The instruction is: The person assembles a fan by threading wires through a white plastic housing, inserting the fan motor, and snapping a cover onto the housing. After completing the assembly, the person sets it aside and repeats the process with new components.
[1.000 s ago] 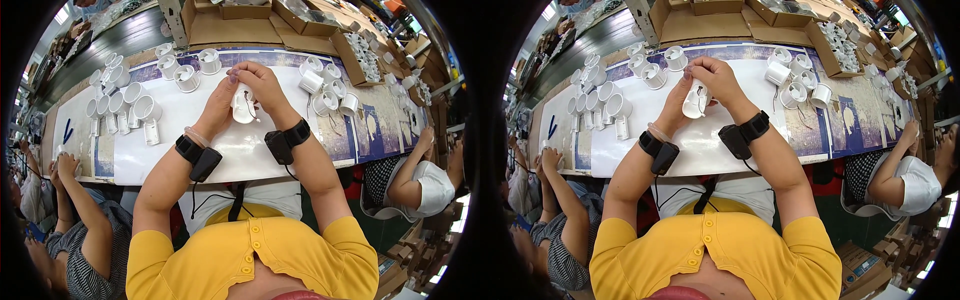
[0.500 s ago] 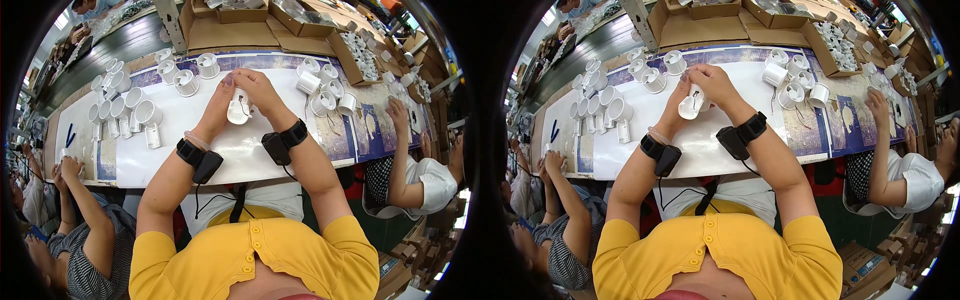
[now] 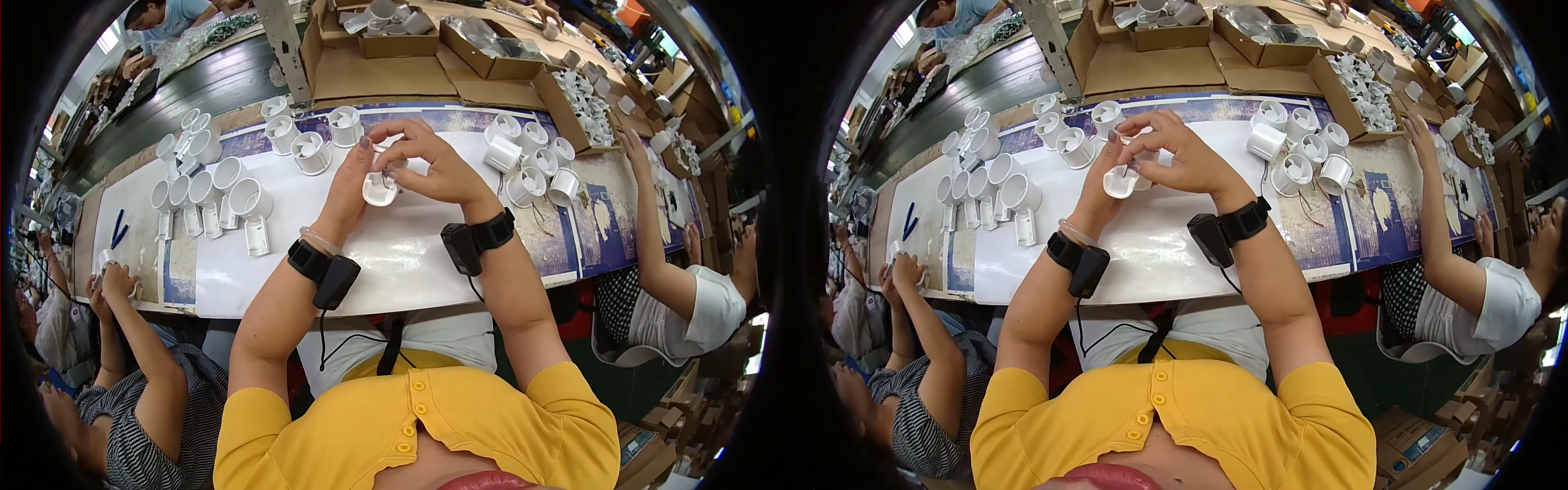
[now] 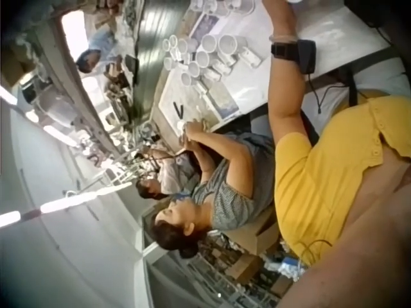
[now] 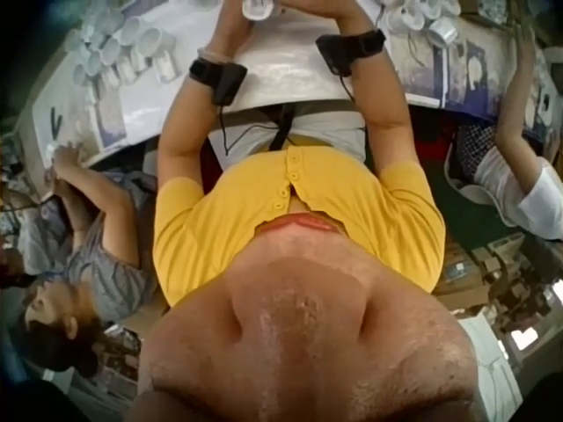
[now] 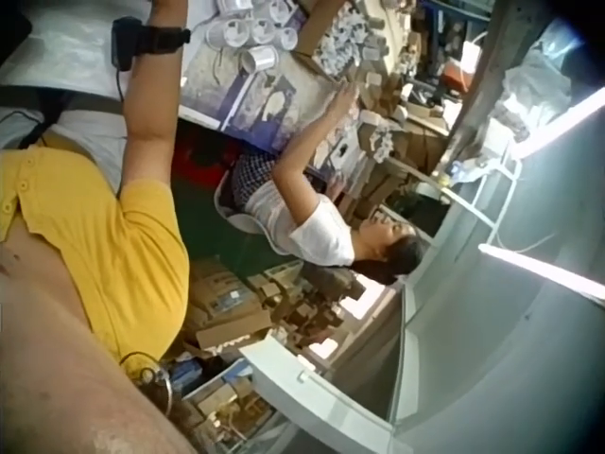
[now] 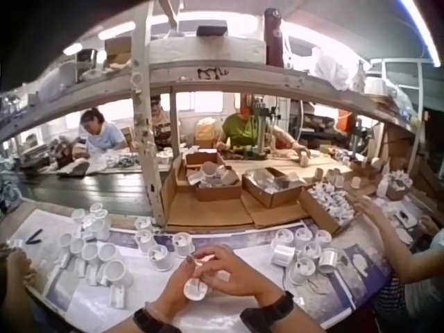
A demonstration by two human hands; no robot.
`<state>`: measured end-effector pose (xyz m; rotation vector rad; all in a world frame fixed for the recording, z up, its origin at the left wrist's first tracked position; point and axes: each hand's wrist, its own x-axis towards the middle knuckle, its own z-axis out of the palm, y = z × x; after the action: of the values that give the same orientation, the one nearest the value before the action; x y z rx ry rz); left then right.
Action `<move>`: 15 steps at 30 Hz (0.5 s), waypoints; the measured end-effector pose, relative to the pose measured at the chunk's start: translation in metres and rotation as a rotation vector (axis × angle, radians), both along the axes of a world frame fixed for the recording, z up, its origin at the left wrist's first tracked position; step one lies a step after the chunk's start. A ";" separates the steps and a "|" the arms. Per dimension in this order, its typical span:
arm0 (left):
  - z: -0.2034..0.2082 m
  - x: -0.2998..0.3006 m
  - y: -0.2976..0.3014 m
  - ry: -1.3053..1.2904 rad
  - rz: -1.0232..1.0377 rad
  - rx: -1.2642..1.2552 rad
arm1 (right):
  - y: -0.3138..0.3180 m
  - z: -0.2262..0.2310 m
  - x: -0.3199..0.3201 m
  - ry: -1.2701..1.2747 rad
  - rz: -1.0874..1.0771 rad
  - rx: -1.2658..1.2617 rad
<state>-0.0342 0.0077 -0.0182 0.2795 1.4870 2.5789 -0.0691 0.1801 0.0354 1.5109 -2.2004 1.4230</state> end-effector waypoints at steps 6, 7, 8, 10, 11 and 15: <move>-0.009 0.004 0.013 -0.095 -0.044 0.003 | 0.007 -0.009 0.002 -0.039 -0.008 -0.091; -0.005 0.009 0.008 -0.083 -0.065 -0.034 | 0.005 -0.011 0.005 -0.054 0.005 -0.090; -0.001 0.013 0.009 -0.104 -0.058 -0.023 | 0.007 -0.011 0.007 -0.071 0.020 -0.080; 0.004 0.017 0.014 -0.158 -0.034 0.016 | 0.006 -0.011 0.008 -0.056 -0.003 -0.114; 0.004 0.016 0.016 -0.159 -0.043 0.005 | 0.005 -0.011 0.009 -0.053 -0.004 -0.118; 0.001 0.009 0.012 -0.153 -0.010 -0.049 | -0.007 -0.019 0.005 -0.032 -0.047 -0.187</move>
<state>-0.0249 0.0194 -0.0172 0.0820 1.4877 2.4893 -0.0640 0.1736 0.0163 1.3758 -2.0394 1.5977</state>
